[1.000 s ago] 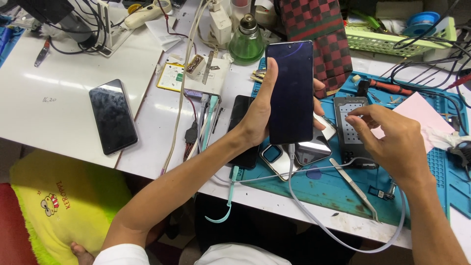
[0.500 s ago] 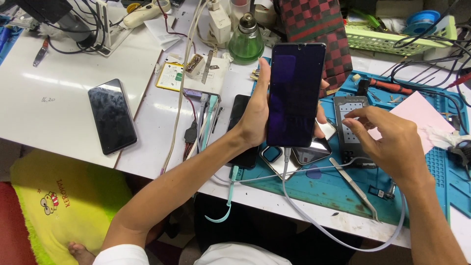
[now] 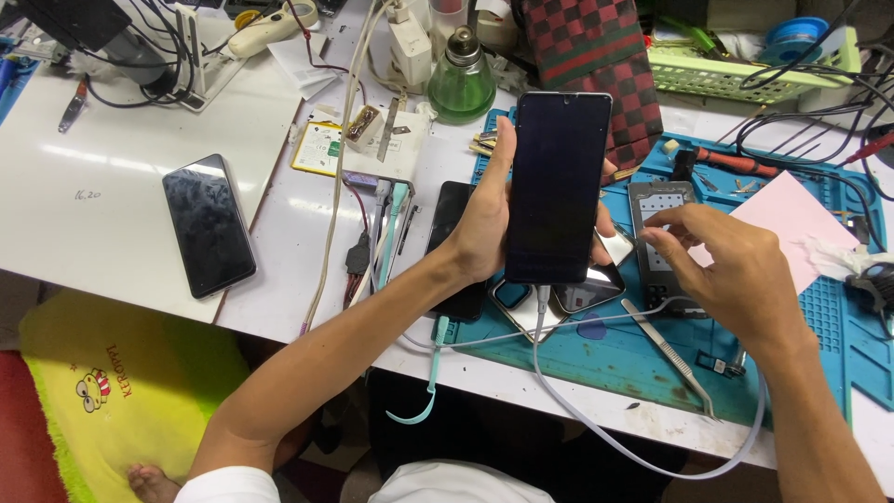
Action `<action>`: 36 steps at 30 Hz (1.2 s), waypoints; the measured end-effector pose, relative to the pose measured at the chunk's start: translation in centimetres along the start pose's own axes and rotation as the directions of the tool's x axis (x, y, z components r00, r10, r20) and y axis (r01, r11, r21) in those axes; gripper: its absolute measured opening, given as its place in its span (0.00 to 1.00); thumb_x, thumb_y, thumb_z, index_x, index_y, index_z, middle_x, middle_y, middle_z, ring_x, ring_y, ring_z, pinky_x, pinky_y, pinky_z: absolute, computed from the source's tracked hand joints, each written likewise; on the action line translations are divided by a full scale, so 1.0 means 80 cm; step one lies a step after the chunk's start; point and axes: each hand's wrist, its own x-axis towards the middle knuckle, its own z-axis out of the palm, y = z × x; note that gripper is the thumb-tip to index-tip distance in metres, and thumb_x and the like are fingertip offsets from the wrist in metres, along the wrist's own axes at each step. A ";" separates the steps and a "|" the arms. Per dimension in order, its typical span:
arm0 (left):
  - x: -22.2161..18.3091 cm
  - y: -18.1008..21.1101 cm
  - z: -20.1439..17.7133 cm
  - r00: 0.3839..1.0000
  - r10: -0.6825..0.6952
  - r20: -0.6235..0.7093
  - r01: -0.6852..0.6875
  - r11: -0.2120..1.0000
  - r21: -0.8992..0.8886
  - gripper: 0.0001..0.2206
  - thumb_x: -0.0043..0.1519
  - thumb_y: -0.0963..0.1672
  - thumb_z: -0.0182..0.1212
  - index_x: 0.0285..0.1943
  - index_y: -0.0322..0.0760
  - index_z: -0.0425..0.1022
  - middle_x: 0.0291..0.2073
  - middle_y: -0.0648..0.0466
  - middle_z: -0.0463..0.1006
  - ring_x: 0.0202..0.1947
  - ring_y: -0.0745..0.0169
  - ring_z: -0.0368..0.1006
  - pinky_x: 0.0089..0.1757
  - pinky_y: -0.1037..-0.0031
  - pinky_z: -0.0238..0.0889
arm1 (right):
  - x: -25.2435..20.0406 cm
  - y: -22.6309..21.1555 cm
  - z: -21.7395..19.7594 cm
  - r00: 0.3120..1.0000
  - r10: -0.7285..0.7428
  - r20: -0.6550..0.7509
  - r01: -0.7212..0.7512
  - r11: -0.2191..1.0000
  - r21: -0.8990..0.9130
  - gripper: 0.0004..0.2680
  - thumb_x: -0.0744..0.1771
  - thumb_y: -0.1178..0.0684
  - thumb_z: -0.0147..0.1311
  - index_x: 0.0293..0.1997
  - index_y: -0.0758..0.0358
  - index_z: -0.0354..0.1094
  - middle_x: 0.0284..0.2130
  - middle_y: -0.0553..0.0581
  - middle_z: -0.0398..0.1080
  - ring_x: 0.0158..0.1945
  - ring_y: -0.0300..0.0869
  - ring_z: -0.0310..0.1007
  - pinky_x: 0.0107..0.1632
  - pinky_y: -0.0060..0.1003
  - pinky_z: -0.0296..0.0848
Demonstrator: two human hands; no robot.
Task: The person holds a smartphone connected to a charging cable and presses the screen. They then open the phone's back cover to reveal the internal components, including the battery and motherboard, before closing it again and reconnecting the cable.
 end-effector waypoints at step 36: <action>0.003 -0.008 -0.018 0.995 0.088 -0.052 -0.096 0.982 -0.162 0.36 0.71 0.58 0.34 0.70 0.24 0.67 0.51 0.39 0.78 0.44 0.30 0.78 0.51 0.45 0.70 | -0.001 -0.001 0.003 1.000 -0.021 -0.014 0.021 0.999 0.028 0.05 0.71 0.52 0.59 0.45 0.62 0.74 0.34 0.52 0.77 0.32 0.43 0.75 0.36 0.36 0.71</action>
